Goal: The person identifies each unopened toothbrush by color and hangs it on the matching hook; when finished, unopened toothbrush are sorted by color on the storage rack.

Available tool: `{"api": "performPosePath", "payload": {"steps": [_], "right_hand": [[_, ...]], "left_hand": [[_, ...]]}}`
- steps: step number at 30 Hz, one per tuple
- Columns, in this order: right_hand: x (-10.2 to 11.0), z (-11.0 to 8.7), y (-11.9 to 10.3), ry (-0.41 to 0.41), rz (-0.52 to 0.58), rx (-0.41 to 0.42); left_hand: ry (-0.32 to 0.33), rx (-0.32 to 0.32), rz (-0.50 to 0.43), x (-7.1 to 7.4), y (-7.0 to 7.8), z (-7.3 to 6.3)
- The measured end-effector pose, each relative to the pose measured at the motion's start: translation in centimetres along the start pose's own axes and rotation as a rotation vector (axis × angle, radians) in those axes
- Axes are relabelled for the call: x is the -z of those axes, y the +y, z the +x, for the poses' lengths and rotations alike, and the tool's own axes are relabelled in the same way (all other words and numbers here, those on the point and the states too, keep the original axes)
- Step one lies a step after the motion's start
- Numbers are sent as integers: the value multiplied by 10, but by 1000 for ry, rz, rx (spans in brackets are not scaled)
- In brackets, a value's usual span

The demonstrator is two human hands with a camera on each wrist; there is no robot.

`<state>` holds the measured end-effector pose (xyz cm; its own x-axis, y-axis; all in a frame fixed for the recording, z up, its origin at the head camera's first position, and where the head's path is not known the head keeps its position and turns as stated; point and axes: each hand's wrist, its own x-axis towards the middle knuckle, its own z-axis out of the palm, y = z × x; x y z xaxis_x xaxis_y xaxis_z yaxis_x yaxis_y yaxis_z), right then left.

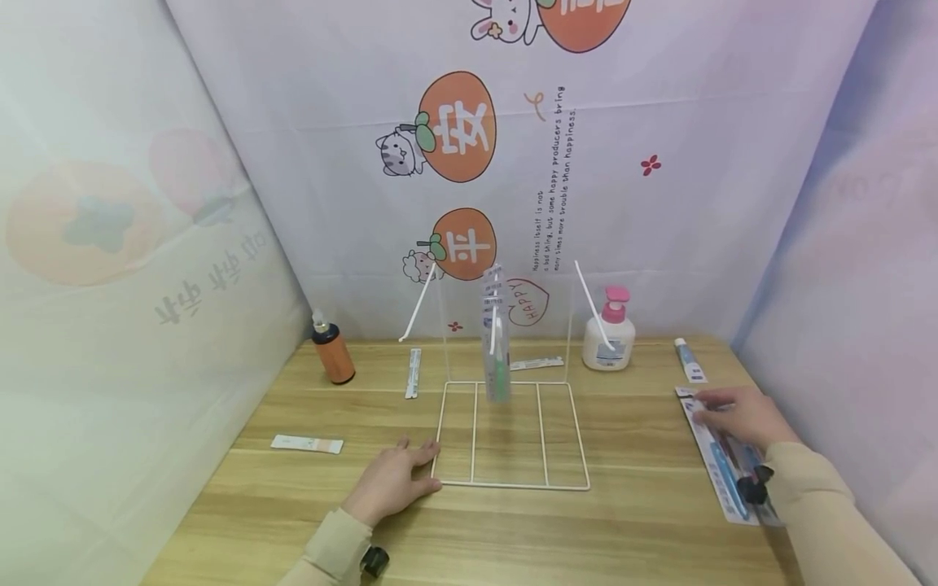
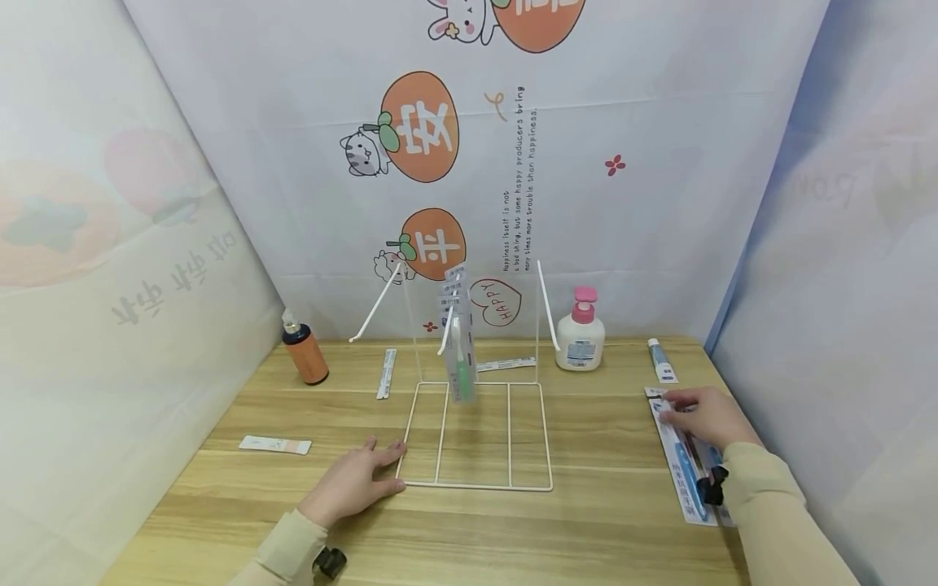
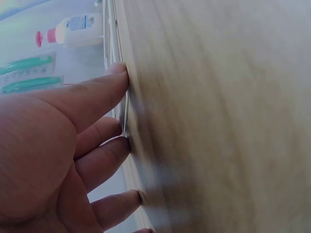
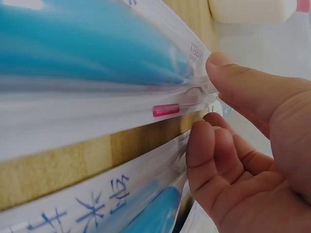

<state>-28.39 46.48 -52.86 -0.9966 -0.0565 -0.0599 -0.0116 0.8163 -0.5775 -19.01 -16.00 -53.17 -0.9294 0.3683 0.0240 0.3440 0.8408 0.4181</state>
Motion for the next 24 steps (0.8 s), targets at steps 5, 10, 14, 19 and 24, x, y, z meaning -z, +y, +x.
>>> {"api": "performPosePath", "payload": {"steps": [5, 10, 14, 19, 24], "right_hand": [[1, -3, 1, 23, 21, 21], [4, -12, -5, 59, 61, 50], [9, -20, -24, 150, 88, 126], [17, -31, -65, 302, 59, 222], [19, -47, -114, 463, 32, 310]], "left_hand": [[2, -1, 2, -1, 0, -1], [-2, -5, 0, -2, 0, -1], [-2, 2, -8, -1, 2, 0], [-1, 8, -7, 1, 2, -1], [-5, 8, -9, 1, 3, -1]]}}
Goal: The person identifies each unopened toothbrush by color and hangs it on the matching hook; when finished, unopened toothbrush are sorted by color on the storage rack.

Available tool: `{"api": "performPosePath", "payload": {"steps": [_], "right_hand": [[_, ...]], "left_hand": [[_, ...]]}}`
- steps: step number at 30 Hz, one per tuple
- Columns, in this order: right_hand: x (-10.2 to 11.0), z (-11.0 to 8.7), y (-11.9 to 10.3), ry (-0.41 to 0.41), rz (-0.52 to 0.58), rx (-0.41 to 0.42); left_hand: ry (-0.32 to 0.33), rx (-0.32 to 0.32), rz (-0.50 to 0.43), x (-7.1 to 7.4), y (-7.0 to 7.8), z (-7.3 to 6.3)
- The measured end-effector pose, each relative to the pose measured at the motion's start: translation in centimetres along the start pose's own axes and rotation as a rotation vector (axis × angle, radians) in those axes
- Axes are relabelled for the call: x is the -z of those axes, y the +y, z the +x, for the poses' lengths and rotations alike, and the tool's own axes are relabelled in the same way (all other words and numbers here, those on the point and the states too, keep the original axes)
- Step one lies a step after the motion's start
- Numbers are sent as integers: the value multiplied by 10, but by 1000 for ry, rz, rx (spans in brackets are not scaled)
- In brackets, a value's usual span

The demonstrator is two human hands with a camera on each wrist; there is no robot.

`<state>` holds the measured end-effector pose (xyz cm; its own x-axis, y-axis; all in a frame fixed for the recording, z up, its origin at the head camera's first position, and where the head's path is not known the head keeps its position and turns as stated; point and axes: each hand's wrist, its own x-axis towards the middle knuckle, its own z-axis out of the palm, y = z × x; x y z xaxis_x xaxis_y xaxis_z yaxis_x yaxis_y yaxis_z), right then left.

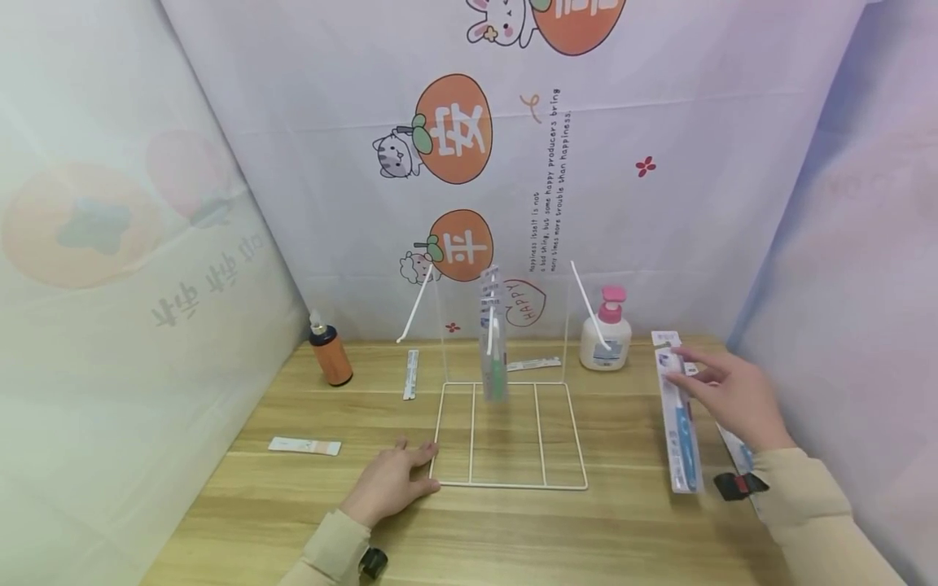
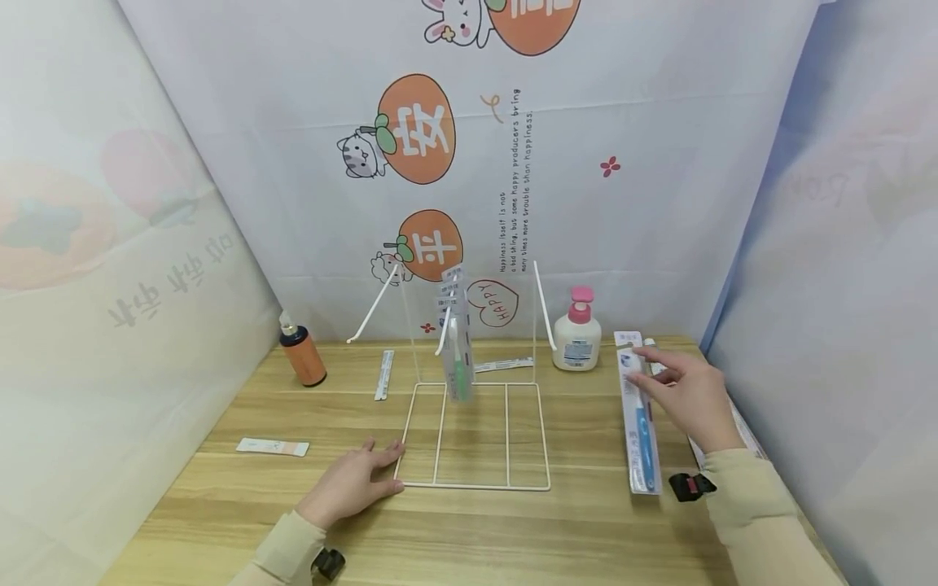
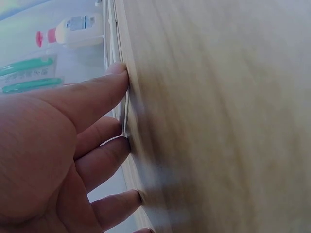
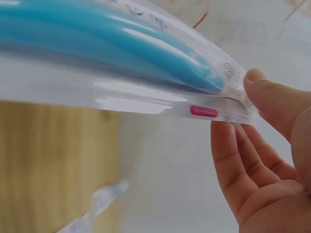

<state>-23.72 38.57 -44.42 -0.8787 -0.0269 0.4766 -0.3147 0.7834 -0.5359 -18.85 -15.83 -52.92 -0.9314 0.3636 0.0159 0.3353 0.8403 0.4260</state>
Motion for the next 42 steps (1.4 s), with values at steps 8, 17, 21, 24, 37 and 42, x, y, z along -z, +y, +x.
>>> {"api": "performPosePath", "payload": {"steps": [8, 17, 21, 24, 37, 42], "right_hand": [[2, -11, -71, 227, 210, 231], [12, -36, -139, 259, 498, 428], [9, -40, -157, 239, 647, 516], [5, -40, -162, 239, 640, 542], [-13, -33, -161, 304, 500, 520], [-23, -27, -156, 292, 445, 482]], "left_hand": [[3, -1, -4, 0, -1, 0], [13, -19, -8, 1, 1, -1], [12, -14, -4, 2, 1, -1], [14, -14, -2, 2, 1, -1], [11, -17, -8, 3, 1, -2], [11, -19, -3, 2, 0, -2]]}}
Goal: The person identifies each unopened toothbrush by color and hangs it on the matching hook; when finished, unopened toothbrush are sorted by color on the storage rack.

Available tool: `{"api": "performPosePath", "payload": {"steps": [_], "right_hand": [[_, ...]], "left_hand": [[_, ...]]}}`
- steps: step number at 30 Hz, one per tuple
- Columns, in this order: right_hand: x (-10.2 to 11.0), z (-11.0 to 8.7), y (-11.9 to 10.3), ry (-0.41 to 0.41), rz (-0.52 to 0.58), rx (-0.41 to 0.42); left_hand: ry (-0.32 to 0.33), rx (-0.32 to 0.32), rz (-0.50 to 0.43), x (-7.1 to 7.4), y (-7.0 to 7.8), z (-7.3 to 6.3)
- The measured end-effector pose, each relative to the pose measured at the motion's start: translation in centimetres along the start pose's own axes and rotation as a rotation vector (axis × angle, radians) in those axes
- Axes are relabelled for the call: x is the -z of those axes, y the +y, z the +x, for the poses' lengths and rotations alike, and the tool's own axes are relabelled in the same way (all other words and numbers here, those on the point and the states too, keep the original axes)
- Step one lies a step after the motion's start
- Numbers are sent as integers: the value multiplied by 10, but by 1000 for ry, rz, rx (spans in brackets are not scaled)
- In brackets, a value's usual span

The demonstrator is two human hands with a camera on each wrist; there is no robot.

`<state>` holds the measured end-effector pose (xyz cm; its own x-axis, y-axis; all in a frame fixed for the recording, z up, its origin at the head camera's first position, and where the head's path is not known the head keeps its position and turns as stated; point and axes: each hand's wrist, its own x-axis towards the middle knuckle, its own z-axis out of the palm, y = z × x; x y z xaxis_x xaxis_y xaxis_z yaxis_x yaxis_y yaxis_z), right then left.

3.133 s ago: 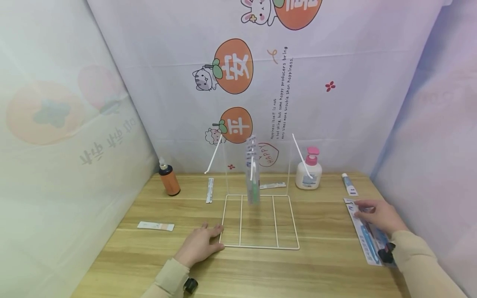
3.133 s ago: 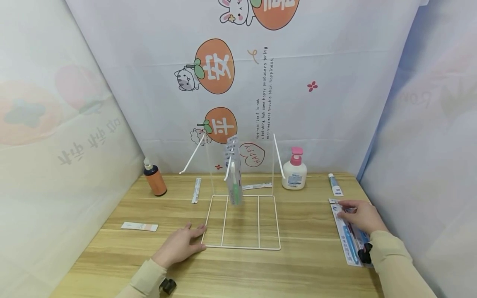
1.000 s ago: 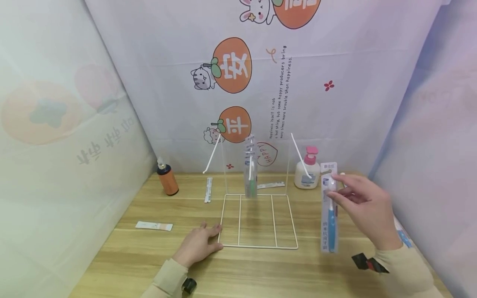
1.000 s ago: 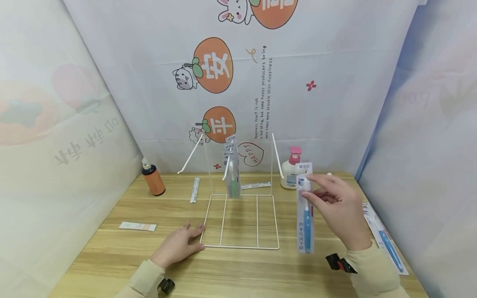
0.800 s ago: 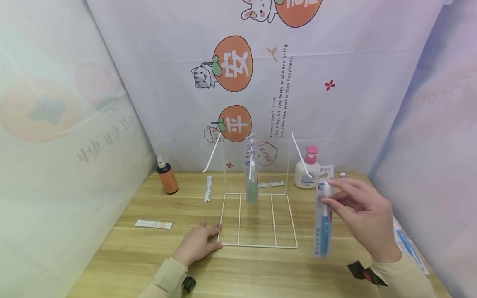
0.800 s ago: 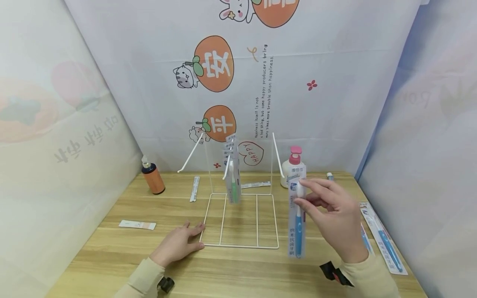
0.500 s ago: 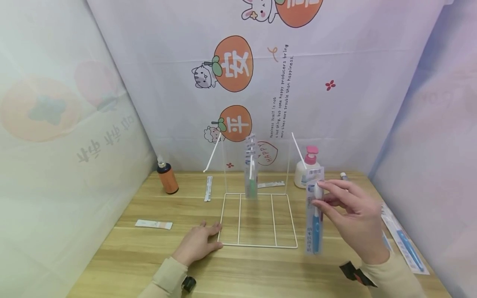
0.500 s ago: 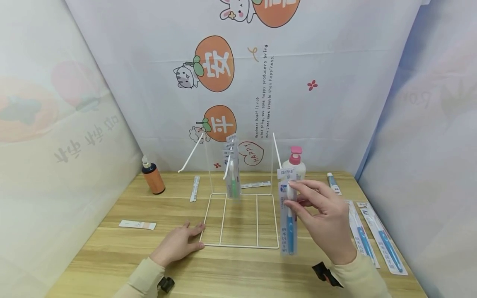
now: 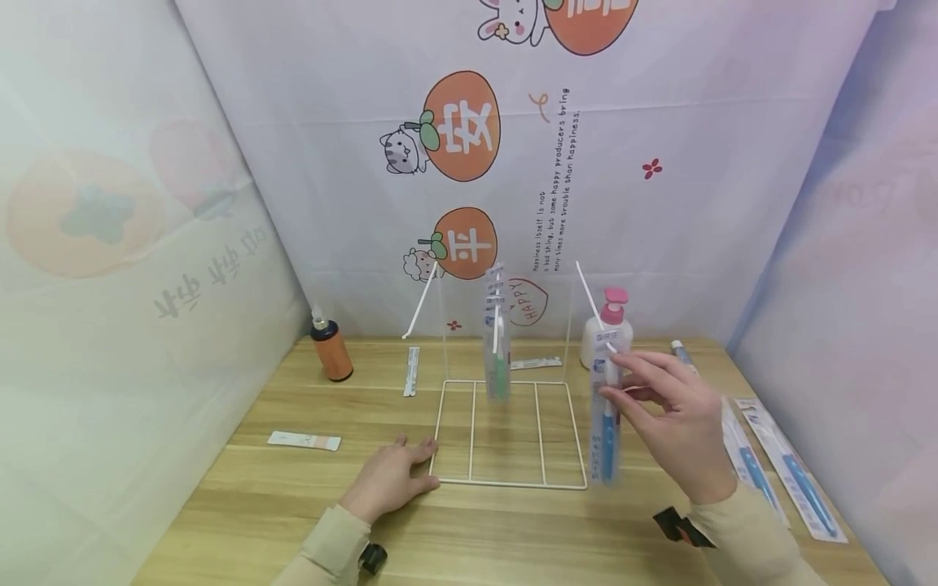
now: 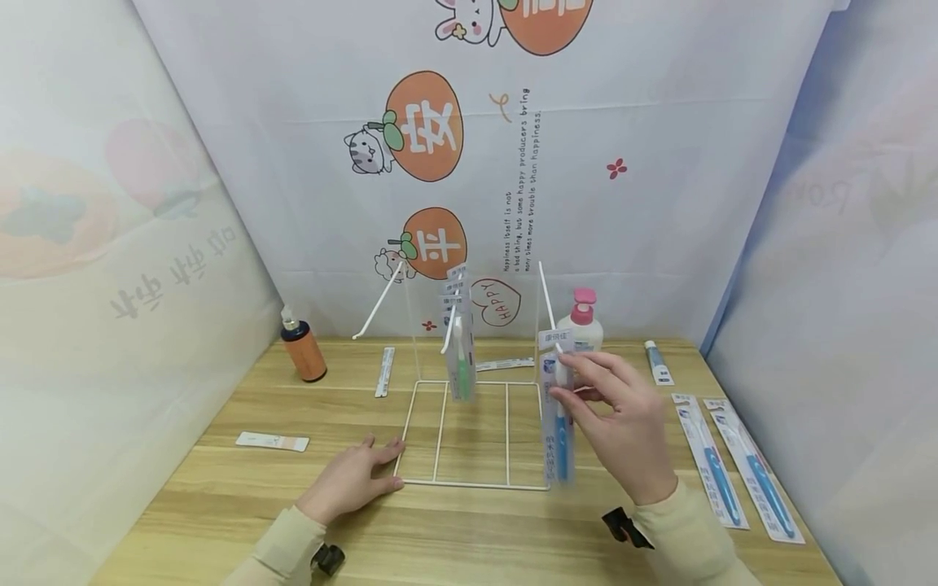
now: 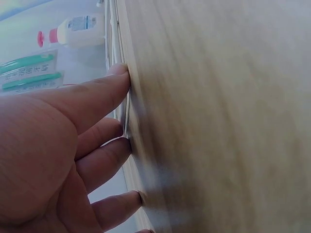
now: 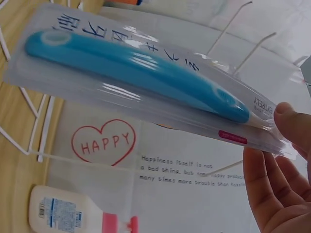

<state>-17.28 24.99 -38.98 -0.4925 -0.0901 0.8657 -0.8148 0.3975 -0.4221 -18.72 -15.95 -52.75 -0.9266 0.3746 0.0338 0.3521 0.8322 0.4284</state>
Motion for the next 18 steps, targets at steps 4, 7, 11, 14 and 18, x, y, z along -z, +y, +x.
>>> {"api": "performPosePath", "payload": {"steps": [4, 7, 11, 14, 18], "right_hand": [[-6, 1, 15, 1, -50, -10], [-13, 3, 28, 41, -93, 13], [-24, 6, 45, 95, -86, 46], [-31, 10, 57, 115, -78, 60], [-39, 19, 72, 141, -131, 66]], "left_hand": [[1, -6, 2, 0, 1, -1], [-1, -7, 0, 0, 1, -1], [-4, -5, 4, -1, 0, 0], [-3, -2, 6, -1, 0, 0], [0, 0, 4, -1, 0, 0]]}}
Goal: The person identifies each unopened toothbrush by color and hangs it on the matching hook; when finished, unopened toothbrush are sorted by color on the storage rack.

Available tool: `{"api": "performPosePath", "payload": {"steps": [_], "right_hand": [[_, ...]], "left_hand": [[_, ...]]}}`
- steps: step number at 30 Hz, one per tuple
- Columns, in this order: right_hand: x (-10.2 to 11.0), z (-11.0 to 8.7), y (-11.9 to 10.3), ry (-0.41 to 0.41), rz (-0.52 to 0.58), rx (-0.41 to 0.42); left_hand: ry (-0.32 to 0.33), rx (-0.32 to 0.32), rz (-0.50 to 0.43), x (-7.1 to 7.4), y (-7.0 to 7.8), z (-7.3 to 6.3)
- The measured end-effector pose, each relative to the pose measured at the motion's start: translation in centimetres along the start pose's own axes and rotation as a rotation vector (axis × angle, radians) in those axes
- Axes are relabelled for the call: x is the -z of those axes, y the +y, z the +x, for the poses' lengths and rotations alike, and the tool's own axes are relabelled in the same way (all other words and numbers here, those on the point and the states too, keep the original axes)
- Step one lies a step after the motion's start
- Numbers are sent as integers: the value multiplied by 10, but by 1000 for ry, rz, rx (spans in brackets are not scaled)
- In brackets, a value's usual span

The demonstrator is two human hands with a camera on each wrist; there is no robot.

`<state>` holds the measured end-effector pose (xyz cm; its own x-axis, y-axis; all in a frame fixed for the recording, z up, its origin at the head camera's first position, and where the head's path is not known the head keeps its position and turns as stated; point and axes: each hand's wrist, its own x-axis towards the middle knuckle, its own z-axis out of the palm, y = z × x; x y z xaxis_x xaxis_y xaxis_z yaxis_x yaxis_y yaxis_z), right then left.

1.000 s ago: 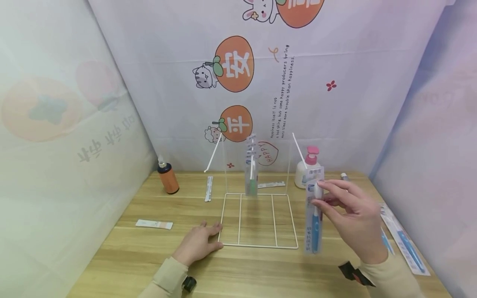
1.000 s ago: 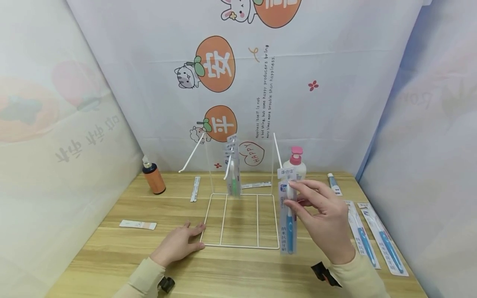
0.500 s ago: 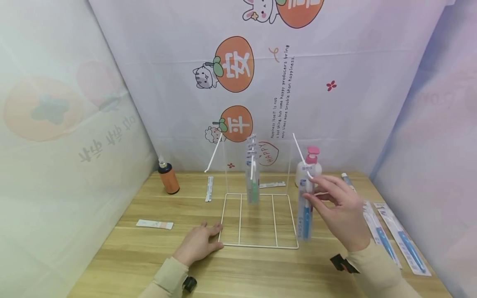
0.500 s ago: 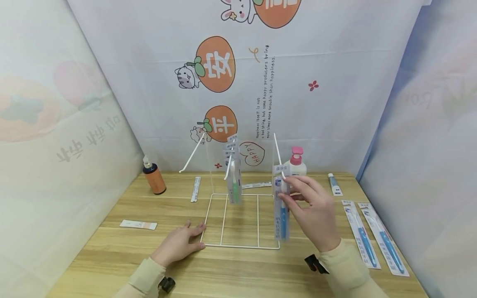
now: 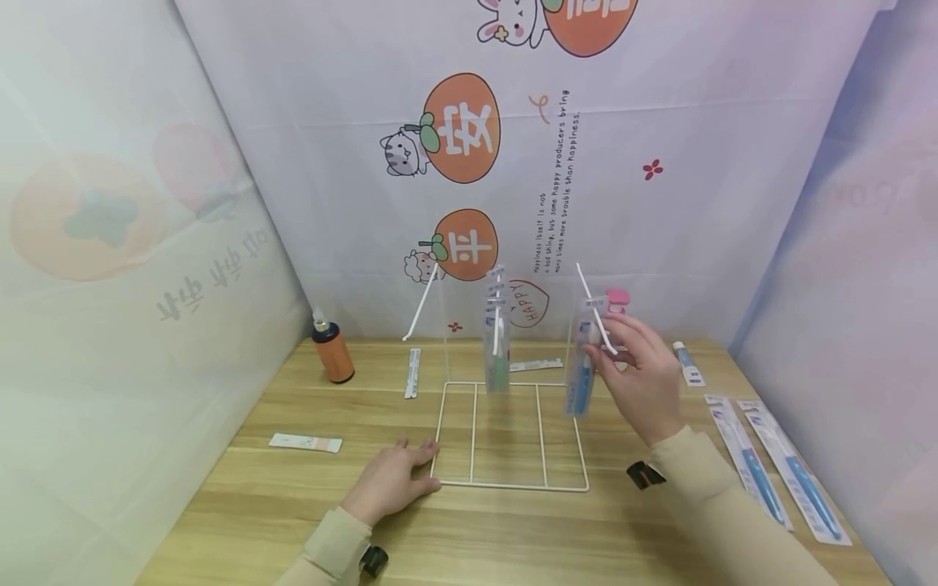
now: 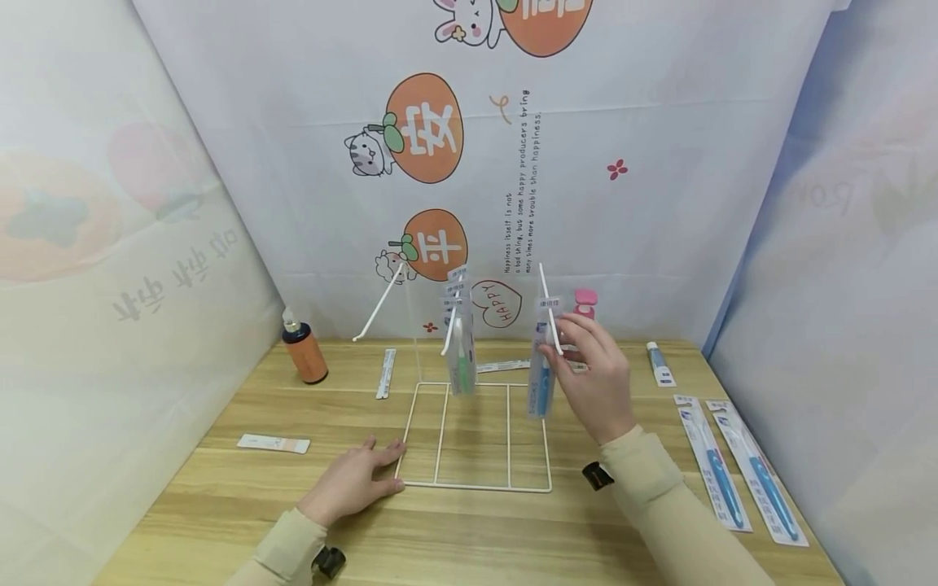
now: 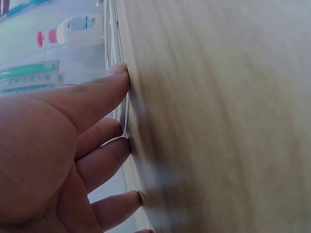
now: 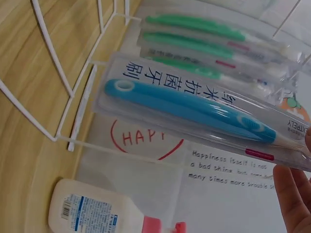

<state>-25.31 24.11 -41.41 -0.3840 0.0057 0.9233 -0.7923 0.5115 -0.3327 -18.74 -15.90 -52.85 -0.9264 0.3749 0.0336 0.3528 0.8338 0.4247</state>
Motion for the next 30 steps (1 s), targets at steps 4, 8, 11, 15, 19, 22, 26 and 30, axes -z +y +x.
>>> {"api": "performPosePath", "payload": {"steps": [4, 8, 11, 15, 19, 22, 26, 30], "right_hand": [[-9, 7, 14, 5, -59, -18], [-18, 14, 25, -26, -51, -38], [-23, 19, 32, -43, -35, -52], [-30, 24, 39, -37, -58, -67], [-38, 29, 46, -24, -80, -85], [-42, 32, 48, -21, -101, -107], [-46, 37, 49, -30, -122, -134], [-47, 41, 50, -46, -132, -152]], "left_hand": [[0, 0, 2, -1, 0, 0], [3, 1, -2, -1, 0, 0], [6, 0, -7, -1, -1, 0], [4, 2, -8, -1, -1, 0], [2, 2, -10, -1, -1, 0], [3, 0, -8, -1, -1, 0], [8, -5, 0, -1, -1, 0], [10, -7, 2, -2, 0, 0]]}}
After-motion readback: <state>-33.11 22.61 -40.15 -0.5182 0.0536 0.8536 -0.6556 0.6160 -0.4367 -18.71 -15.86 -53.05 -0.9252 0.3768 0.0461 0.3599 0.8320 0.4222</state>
